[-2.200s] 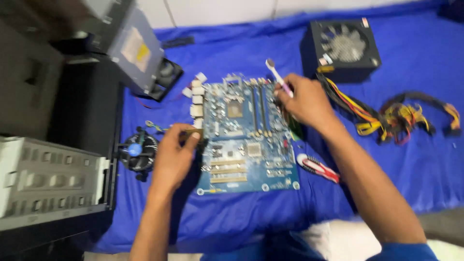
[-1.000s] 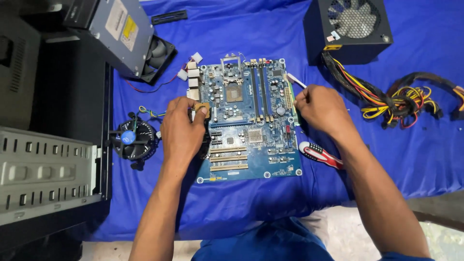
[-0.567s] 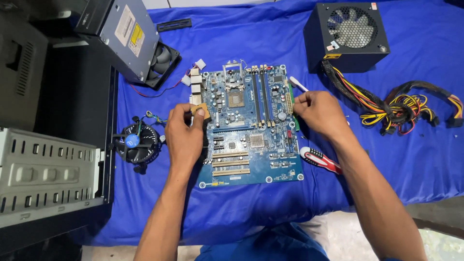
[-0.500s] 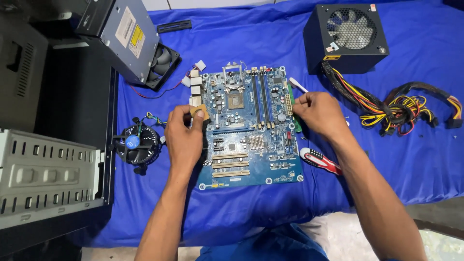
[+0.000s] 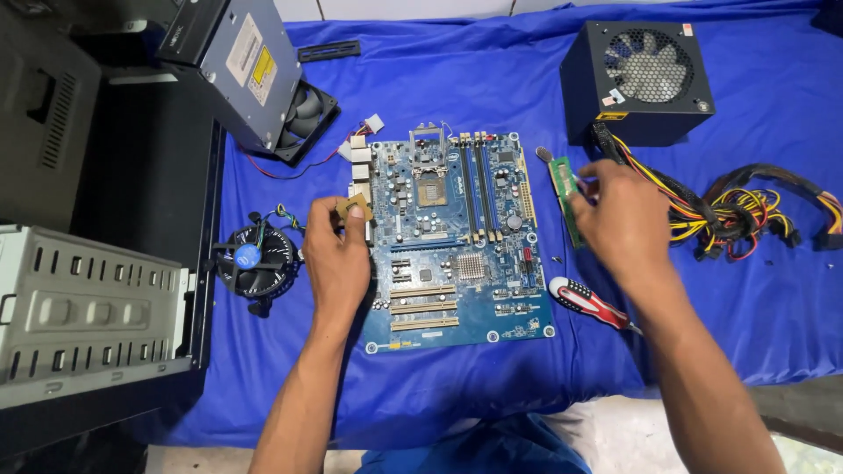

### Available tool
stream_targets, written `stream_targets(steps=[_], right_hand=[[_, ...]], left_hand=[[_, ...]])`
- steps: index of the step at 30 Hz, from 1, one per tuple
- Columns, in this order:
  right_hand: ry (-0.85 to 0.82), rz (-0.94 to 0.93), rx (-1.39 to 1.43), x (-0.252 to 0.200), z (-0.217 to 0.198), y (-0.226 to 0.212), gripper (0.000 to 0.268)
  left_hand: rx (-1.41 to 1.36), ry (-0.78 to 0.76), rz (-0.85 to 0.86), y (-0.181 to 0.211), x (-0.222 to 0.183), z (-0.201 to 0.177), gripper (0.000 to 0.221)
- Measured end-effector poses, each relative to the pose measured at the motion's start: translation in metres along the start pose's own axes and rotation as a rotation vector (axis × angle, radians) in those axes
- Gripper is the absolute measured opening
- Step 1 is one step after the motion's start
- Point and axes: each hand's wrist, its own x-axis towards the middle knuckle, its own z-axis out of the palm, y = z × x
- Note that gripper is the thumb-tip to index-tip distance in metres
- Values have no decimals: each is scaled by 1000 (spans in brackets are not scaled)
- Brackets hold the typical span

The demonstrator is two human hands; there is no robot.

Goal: Installing computer components including the CPU, RAM modules, and a cooling fan onto a motherboard after a brief cleaning.

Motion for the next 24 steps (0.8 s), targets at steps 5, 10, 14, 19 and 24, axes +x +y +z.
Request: stream_targets(steps=[5, 10, 14, 19, 24], right_hand=[[-104, -51, 133, -11, -2, -32, 21], [-182, -19, 157, 8, 20, -32, 24], [-225, -42, 297, 10, 17, -36, 20], [-154, -119, 619, 17, 23, -28, 20], [-145, -136, 867, 17, 5, -43, 47]], left_hand=[[67, 51, 113, -8, -5, 7, 13], [96, 105, 369, 5, -9, 18, 8], [197, 61, 399, 5, -17, 28, 8], [175, 65, 436, -5, -13, 22, 4], [150, 76, 452, -10, -13, 21, 3]])
